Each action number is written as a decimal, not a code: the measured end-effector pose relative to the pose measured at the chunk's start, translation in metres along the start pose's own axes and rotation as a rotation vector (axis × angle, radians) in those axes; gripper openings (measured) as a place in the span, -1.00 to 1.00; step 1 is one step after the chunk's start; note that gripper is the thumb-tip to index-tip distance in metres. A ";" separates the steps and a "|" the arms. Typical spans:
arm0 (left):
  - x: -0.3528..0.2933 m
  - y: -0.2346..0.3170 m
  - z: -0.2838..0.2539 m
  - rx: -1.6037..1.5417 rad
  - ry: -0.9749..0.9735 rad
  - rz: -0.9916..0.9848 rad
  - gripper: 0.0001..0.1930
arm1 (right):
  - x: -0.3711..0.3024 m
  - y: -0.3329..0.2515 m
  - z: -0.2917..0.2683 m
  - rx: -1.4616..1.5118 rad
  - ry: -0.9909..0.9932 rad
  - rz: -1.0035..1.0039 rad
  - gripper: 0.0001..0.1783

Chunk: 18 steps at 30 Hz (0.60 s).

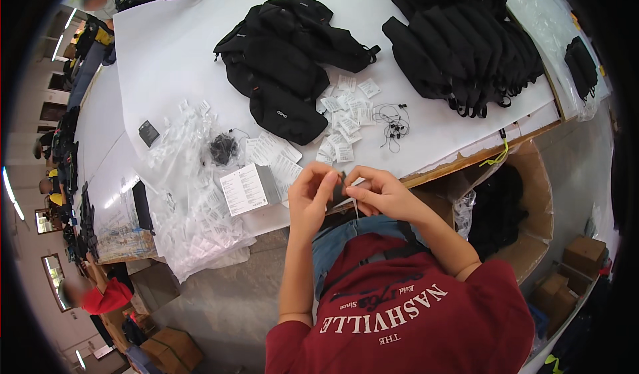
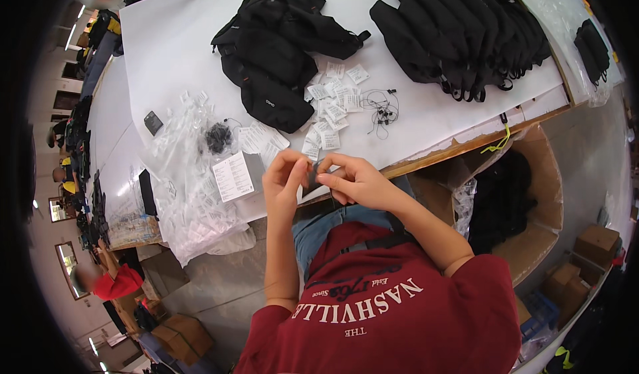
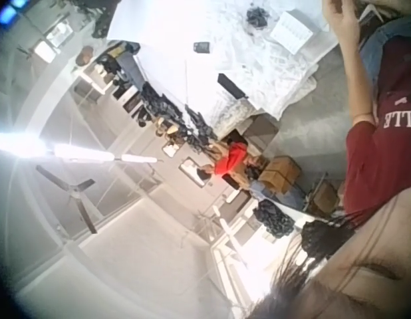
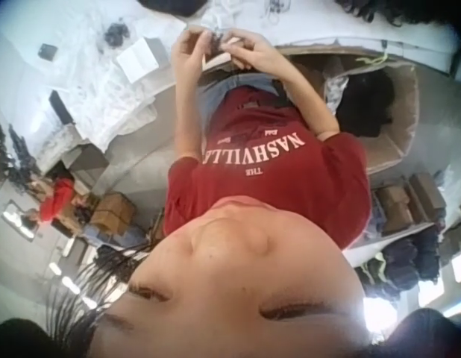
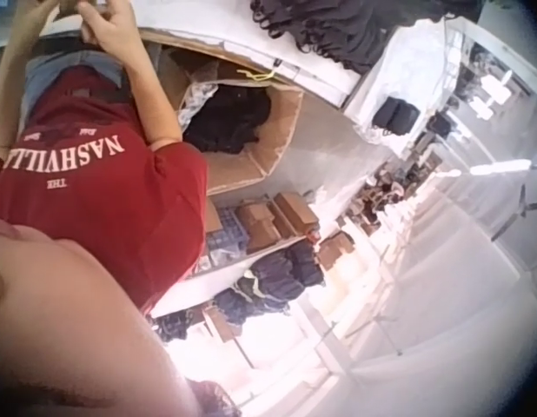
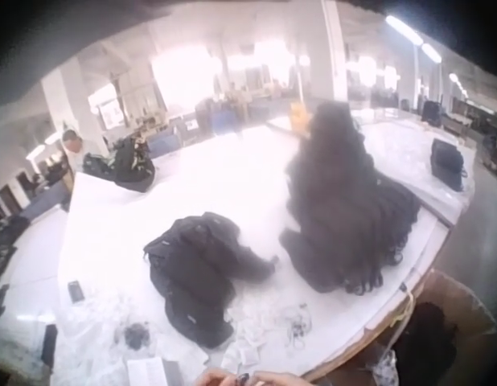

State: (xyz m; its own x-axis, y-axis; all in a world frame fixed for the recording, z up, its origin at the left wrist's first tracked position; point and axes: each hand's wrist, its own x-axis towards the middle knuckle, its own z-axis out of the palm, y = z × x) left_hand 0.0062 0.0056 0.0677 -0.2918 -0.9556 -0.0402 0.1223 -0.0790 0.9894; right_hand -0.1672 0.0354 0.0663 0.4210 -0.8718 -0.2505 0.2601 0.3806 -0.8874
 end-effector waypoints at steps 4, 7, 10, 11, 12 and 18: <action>0.090 -0.019 -0.029 0.307 0.022 0.172 -0.90 | -0.001 0.001 -0.013 -0.032 0.032 0.019 -0.82; 0.181 -0.023 -0.102 0.799 0.619 0.408 -0.80 | -0.004 -0.001 -0.008 -0.055 0.066 -0.040 -0.85; 0.212 -0.034 -0.140 1.148 0.678 0.302 -0.76 | -0.010 0.000 -0.009 -0.061 0.046 -0.038 -0.87; 0.214 -0.030 -0.133 1.288 0.519 0.070 -0.73 | -0.014 0.002 -0.011 -0.073 0.054 -0.044 -0.86; 0.215 -0.025 -0.127 1.287 0.514 0.078 -0.73 | -0.016 0.001 -0.013 -0.074 0.061 -0.050 -0.86; 0.188 0.026 -0.054 0.527 0.118 0.599 -0.91 | -0.019 0.000 -0.028 -0.002 0.255 -0.087 -0.88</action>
State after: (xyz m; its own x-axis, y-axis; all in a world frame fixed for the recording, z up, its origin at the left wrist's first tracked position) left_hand 0.0056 -0.1912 0.0781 -0.2129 -0.8193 0.5324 -0.2457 0.5723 0.7824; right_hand -0.1996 0.0430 0.0597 0.1647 -0.9506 -0.2630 0.2840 0.3010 -0.9104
